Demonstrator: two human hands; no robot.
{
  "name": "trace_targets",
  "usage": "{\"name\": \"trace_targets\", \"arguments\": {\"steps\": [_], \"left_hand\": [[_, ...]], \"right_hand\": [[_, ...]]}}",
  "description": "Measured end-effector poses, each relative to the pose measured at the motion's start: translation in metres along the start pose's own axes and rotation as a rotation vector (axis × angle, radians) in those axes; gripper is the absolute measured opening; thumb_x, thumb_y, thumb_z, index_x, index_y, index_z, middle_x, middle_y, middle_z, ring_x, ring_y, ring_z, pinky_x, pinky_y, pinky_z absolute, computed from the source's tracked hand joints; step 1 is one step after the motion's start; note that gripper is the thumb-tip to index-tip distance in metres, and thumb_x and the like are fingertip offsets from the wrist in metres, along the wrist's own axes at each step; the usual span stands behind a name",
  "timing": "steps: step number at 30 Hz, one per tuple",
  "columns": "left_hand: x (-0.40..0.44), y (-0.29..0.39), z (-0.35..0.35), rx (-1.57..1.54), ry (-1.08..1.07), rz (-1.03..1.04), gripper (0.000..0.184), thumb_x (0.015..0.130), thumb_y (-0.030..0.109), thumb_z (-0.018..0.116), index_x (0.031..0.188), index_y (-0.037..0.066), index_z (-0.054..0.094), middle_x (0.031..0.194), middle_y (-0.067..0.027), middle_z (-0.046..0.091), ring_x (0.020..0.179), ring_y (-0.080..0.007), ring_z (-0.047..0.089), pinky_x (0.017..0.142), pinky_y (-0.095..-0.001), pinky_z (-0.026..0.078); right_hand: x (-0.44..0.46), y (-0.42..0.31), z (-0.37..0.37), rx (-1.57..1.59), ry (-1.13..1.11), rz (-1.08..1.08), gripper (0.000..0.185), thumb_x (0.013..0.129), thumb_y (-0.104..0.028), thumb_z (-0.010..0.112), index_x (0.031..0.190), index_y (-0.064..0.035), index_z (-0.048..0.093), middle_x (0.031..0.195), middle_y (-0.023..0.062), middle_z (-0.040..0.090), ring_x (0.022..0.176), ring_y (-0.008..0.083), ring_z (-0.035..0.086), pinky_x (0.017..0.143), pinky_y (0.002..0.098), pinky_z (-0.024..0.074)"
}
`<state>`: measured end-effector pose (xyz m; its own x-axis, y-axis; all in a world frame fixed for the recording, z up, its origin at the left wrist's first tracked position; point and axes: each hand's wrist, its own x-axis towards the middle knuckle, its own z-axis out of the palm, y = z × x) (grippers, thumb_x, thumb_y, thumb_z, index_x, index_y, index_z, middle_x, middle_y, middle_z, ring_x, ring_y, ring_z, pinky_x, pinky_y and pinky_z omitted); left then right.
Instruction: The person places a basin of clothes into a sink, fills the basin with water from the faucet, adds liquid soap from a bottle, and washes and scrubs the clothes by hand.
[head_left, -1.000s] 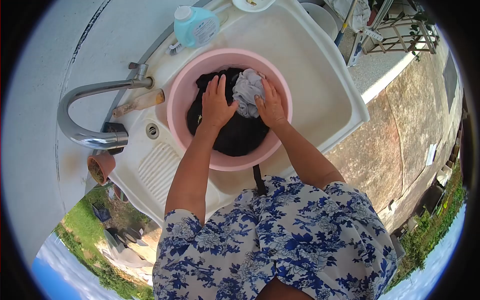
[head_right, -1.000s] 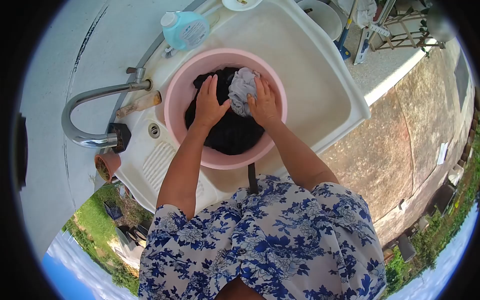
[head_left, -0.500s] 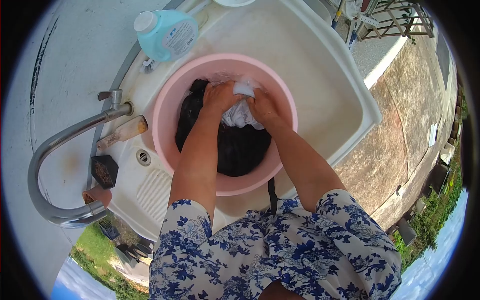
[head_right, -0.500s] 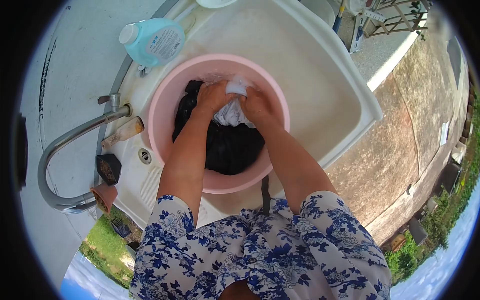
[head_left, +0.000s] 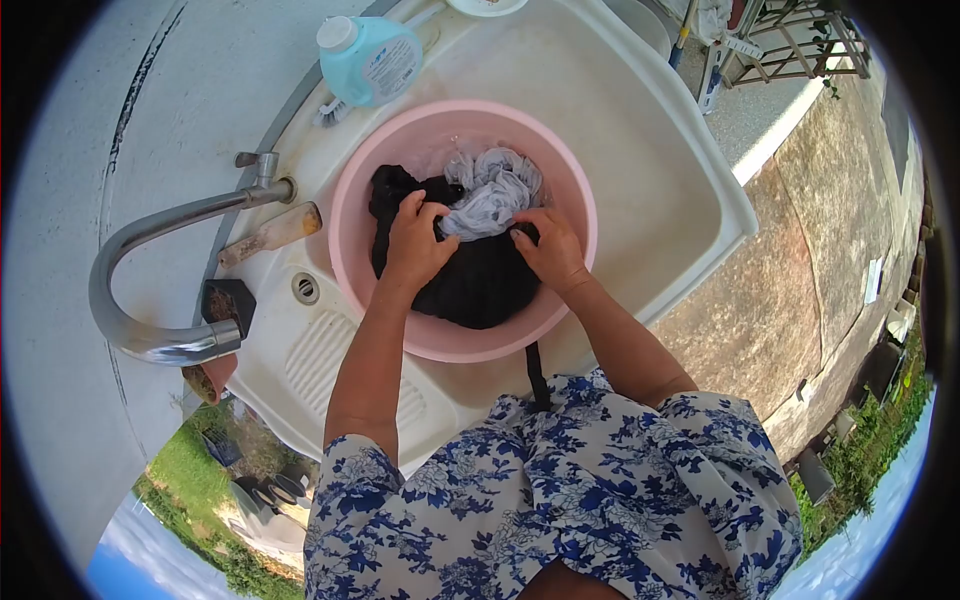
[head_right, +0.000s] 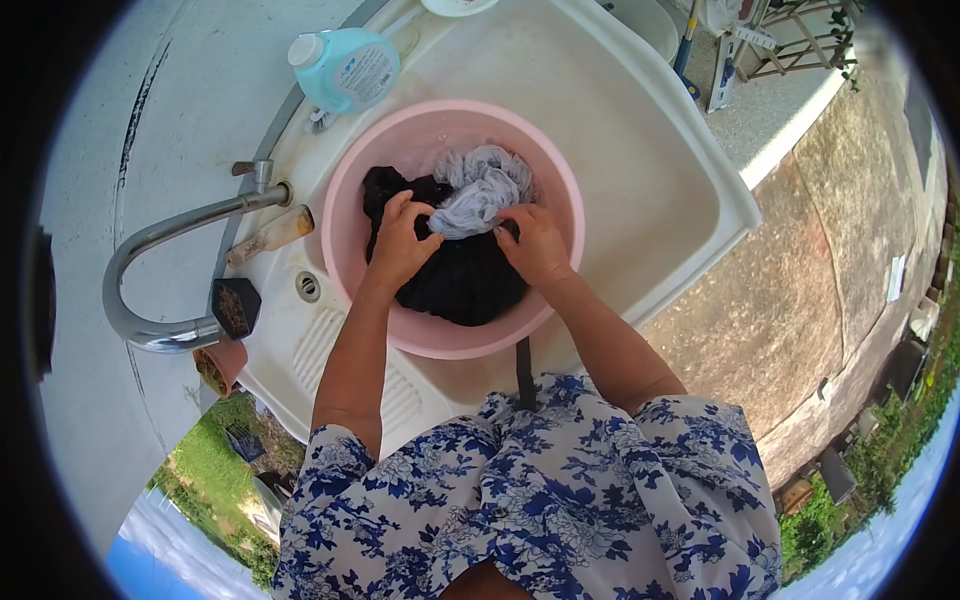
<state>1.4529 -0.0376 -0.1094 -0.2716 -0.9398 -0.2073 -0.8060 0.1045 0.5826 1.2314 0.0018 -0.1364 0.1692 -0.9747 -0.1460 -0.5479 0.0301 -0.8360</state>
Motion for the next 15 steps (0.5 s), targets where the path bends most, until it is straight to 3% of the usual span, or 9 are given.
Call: {"name": "trace_targets", "arguments": {"steps": [1, 3, 4, 5, 6, 9, 12, 14, 15], "left_hand": [[0.011, 0.007, -0.003, -0.001, 0.0, 0.003, 0.047, 0.068, 0.015, 0.072, 0.111, 0.01, 0.054, 0.13, -0.0176, 0.038, 0.115, -0.0362, 0.045, 0.097, -0.0456, 0.038], [0.029, 0.026, 0.003, 0.188, 0.248, 0.057, 0.058, 0.073, 0.028, 0.071, 0.124, 0.013, 0.047, 0.137, -0.0175, 0.033, 0.124, -0.0369, 0.037, 0.099, -0.0551, 0.032], [0.035, 0.027, 0.019, 0.294, 0.1, 0.019, 0.064, 0.08, 0.041, 0.062, 0.135, 0.016, 0.038, 0.143, -0.016, 0.026, 0.13, -0.0363, 0.029, 0.103, -0.0612, 0.02], [0.038, 0.015, 0.046, 0.426, 0.007, 0.022, 0.063, 0.083, 0.041, 0.056, 0.138, 0.018, 0.035, 0.145, -0.0135, 0.025, 0.134, -0.0363, 0.022, 0.103, -0.0639, 0.013], [0.036, 0.009, 0.062, 0.482, 0.022, 0.016, 0.06, 0.084, 0.04, 0.054, 0.137, 0.019, 0.035, 0.144, -0.0136, 0.027, 0.133, -0.0367, 0.024, 0.102, -0.064, 0.014], [0.049, 0.01, 0.067, 0.497, -0.031, -0.039, 0.055, 0.084, 0.038, 0.051, 0.135, 0.021, 0.039, 0.14, -0.0139, 0.032, 0.13, -0.0376, 0.027, 0.1, -0.0635, 0.018], [0.074, 0.009, 0.062, 0.463, -0.13, -0.158, 0.051, 0.081, 0.036, 0.053, 0.129, 0.021, 0.045, 0.131, -0.0129, 0.042, 0.124, -0.0361, 0.036, 0.099, -0.0596, 0.022], [0.09, 0.01, 0.06, 0.47, -0.177, -0.21, 0.049, 0.08, 0.036, 0.054, 0.125, 0.019, 0.049, 0.125, -0.0118, 0.049, 0.12, -0.034, 0.042, 0.1, -0.0564, 0.023], [0.099, 0.008, 0.059, 0.415, -0.146, -0.243, 0.047, 0.076, 0.034, 0.056, 0.12, 0.017, 0.052, 0.117, -0.0129, 0.054, 0.112, -0.034, 0.049, 0.096, -0.0529, 0.03]], "right_hand": [[0.008, -0.002, -0.001, 0.015, 0.129, 0.043, 0.034, 0.075, -0.007, 0.065, 0.109, -0.0104, 0.06, 0.118, 0.0131, 0.052, 0.112, 0.0326, 0.046, 0.095, 0.0386, 0.0389], [0.022, 0.0, 0.014, 0.032, 0.251, 0.102, 0.036, 0.076, -0.009, 0.064, 0.112, -0.0096, 0.058, 0.119, 0.0125, 0.052, 0.115, 0.0339, 0.044, 0.098, 0.0412, 0.0355], [0.036, 0.006, 0.03, -0.167, 0.32, 0.062, 0.037, 0.079, -0.015, 0.062, 0.115, -0.0105, 0.056, 0.121, 0.0131, 0.05, 0.115, 0.0333, 0.043, 0.099, 0.0461, 0.0329], [0.046, 0.013, 0.043, -0.368, 0.388, 0.017, 0.038, 0.081, -0.02, 0.06, 0.117, -0.0113, 0.054, 0.122, 0.0138, 0.048, 0.115, 0.0326, 0.042, 0.099, 0.0509, 0.0304], [0.045, 0.019, 0.054, -0.368, 0.388, 0.021, 0.038, 0.081, -0.02, 0.06, 0.117, -0.0113, 0.054, 0.122, 0.0138, 0.048, 0.115, 0.0326, 0.042, 0.099, 0.0509, 0.0304], [0.042, 0.028, 0.072, -0.502, 0.281, 0.159, 0.032, 0.083, -0.026, 0.056, 0.111, -0.0118, 0.056, 0.128, 0.0134, 0.045, 0.12, 0.0304, 0.038, 0.1, 0.052, 0.0274], [0.075, 0.015, 0.053, -0.569, 0.159, 0.286, 0.03, 0.082, -0.028, 0.055, 0.107, -0.0117, 0.056, 0.123, 0.0136, 0.05, 0.116, 0.0288, 0.045, 0.098, 0.05, 0.032], [0.091, 0.006, 0.041, -0.541, -0.215, 0.563, 0.027, 0.082, -0.028, 0.053, 0.102, -0.0091, 0.057, 0.112, 0.0154, 0.056, 0.108, 0.0286, 0.053, 0.094, 0.0479, 0.0376], [0.095, 0.009, 0.039, -0.544, -0.215, 0.561, 0.027, 0.082, -0.028, 0.053, 0.102, -0.0091, 0.057, 0.112, 0.0154, 0.056, 0.108, 0.0286, 0.053, 0.094, 0.0479, 0.0376]]}}
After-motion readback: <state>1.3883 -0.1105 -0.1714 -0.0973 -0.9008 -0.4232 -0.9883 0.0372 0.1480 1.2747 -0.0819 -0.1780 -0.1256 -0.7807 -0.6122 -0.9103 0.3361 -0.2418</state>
